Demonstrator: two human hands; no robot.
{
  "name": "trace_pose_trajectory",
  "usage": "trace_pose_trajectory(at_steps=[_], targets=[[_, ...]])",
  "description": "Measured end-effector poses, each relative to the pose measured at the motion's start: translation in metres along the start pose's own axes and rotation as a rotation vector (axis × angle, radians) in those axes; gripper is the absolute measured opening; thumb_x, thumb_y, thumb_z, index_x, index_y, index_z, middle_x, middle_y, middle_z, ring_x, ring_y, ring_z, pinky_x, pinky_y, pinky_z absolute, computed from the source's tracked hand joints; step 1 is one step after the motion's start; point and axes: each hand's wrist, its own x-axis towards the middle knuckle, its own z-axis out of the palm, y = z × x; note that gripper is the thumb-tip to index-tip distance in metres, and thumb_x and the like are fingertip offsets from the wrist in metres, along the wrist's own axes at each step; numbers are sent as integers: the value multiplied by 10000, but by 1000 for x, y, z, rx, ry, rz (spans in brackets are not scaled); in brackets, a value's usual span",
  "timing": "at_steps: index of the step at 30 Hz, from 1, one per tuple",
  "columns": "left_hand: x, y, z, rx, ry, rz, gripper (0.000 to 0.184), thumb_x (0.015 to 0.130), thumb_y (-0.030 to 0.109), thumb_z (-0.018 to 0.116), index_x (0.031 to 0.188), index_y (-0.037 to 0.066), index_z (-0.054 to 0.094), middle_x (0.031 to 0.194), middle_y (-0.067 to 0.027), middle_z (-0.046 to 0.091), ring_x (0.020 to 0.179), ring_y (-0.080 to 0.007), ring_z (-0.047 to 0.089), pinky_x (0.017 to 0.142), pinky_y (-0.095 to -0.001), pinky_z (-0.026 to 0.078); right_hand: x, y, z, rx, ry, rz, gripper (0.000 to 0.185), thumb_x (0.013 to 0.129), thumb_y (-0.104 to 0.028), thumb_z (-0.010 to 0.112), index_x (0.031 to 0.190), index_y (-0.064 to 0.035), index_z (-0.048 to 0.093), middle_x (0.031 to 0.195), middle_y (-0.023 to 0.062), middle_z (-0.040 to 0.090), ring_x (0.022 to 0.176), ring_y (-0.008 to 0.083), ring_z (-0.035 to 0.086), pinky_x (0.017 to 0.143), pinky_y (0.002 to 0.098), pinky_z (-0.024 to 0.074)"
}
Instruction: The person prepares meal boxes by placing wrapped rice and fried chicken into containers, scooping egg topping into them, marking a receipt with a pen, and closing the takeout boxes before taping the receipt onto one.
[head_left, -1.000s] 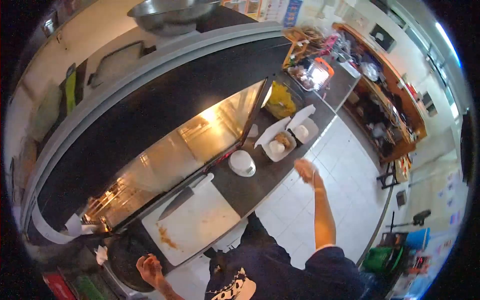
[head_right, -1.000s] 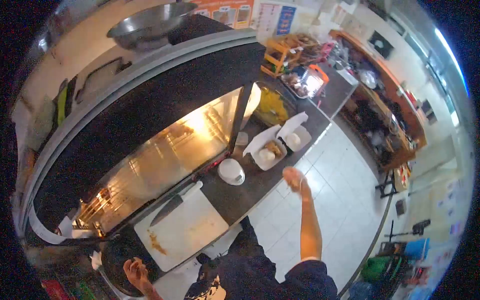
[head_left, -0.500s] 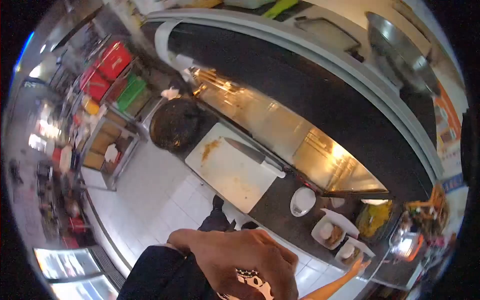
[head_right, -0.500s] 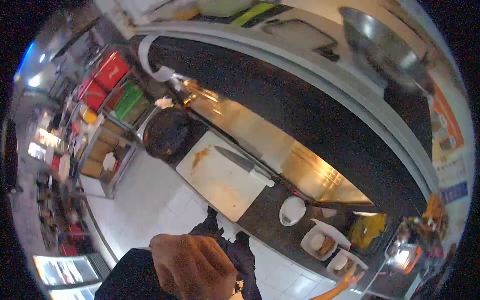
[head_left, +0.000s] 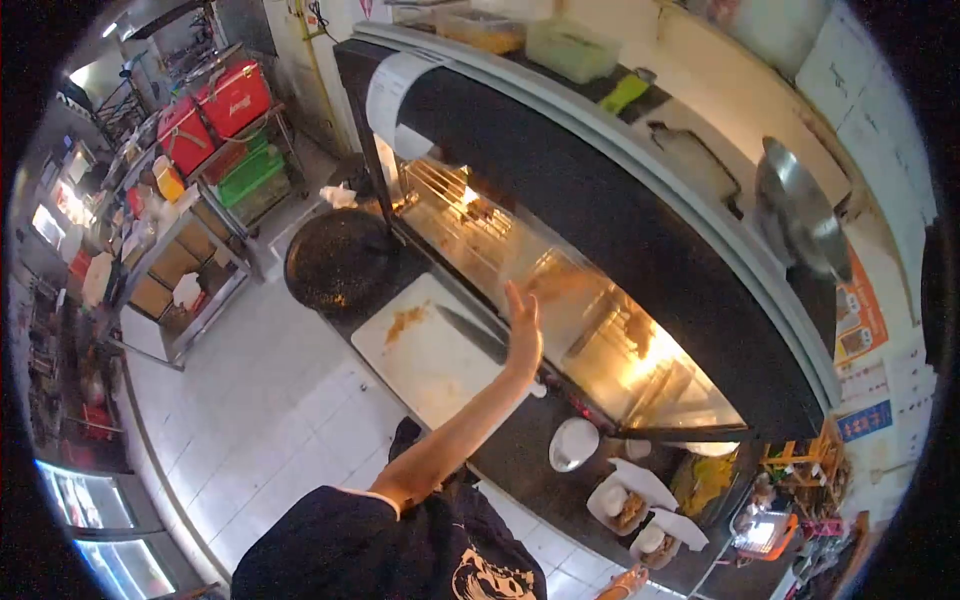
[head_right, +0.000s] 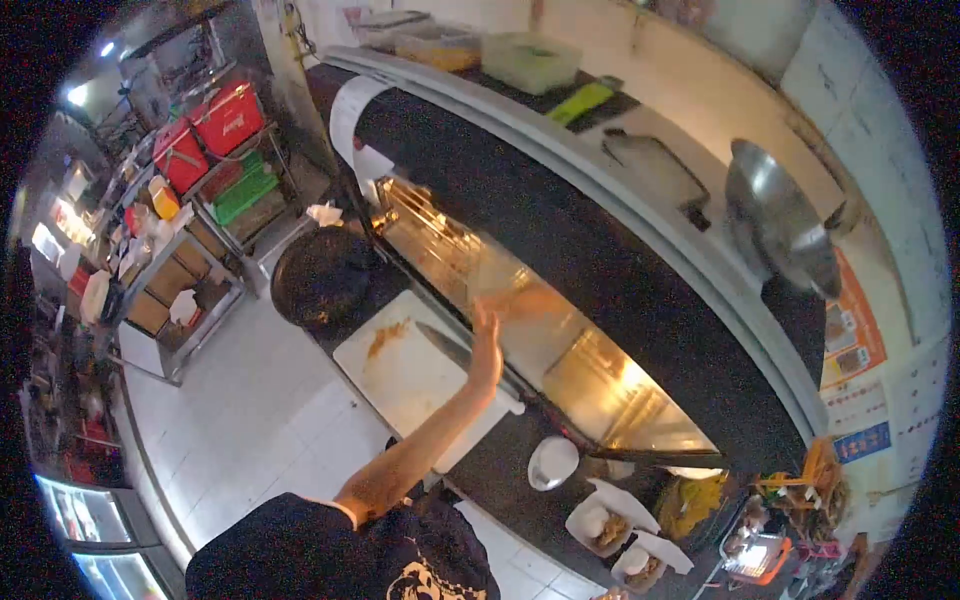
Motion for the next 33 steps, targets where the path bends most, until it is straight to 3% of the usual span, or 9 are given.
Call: trace_pose_trajectory(at_steps=[4,8,16,20,24,26,30,32,33], targets=[[25,-42,36,194,176,24,877,1025,636,265,1581,84,-128,1650,-182,-163,1523,-360,-135,1221,-513,-26,-1,-25,23,-502,-135,-161,259,864,-194,632,1074,-70,720,1096,174,689,1099,349,616,993,408,489],[65,-20,9,202,265,13,878,1028,628,248,1574,68,-151,1643,-184,-196,1517,-383,-158,1219,-508,-34,-27,-128,-30,350,-113,148,362,912,-278,643,1194,-55,681,1096,178,693,981,313,650,907,383,524],[139,-21,-107,242,22,310,641,1047,489,437,1440,-17,409,1438,-173,447,1345,-331,420,1126,-433,313,-53,-211,-8,942,-173,326,470,945,-352,630,1290,-34,602,1010,163,673,737,249,646,562,396,541],[124,3,-94,263,199,173,850,1025,576,397,1524,-74,172,1581,-275,183,1485,-385,169,1205,-479,144,-103,-234,-18,980,-11,331,438,911,-313,668,1280,-79,630,837,90,646,590,230,565,489,388,529],[62,3,-34,156,28,-59,998,1007,649,317,1532,-88,-104,1614,-306,-137,1516,-407,-122,1220,-502,-49,-116,-218,-9,554,-325,556,620,820,-413,785,1233,17,615,1292,244,596,1160,420,587,961,447,510],[52,-29,-8,251,86,47,1028,995,682,277,1516,-77,-179,1596,-301,-222,1497,-416,-199,1202,-522,-107,-138,-168,35,-286,-518,-116,583,661,-351,890,1100,-56,645,1216,213,637,1137,375,610,942,444,533],[77,-47,-19,307,136,140,1043,990,692,255,1503,-104,-181,1586,-314,-231,1490,-430,-200,1195,-541,-113,-192,-195,11,-266,-538,-110,609,530,-309,943,1032,-121,654,1213,173,654,1143,337,620,917,423,548],[96,-43,-40,335,143,180,1046,987,696,256,1506,-111,-161,1592,-312,-214,1496,-425,-183,1201,-532,-103,-219,-217,-9,552,-355,728,532,598,-320,909,1016,-111,657,1204,140,657,1134,290,614,907,400,549],[112,-40,-53,365,167,222,1037,990,689,271,1516,-102,-146,1599,-307,-200,1499,-422,-175,1205,-527,-96,-242,-189,0,-55,-341,-13,329,770,-319,757,948,-59,662,1023,146,690,930,258,662,751,422,591]])
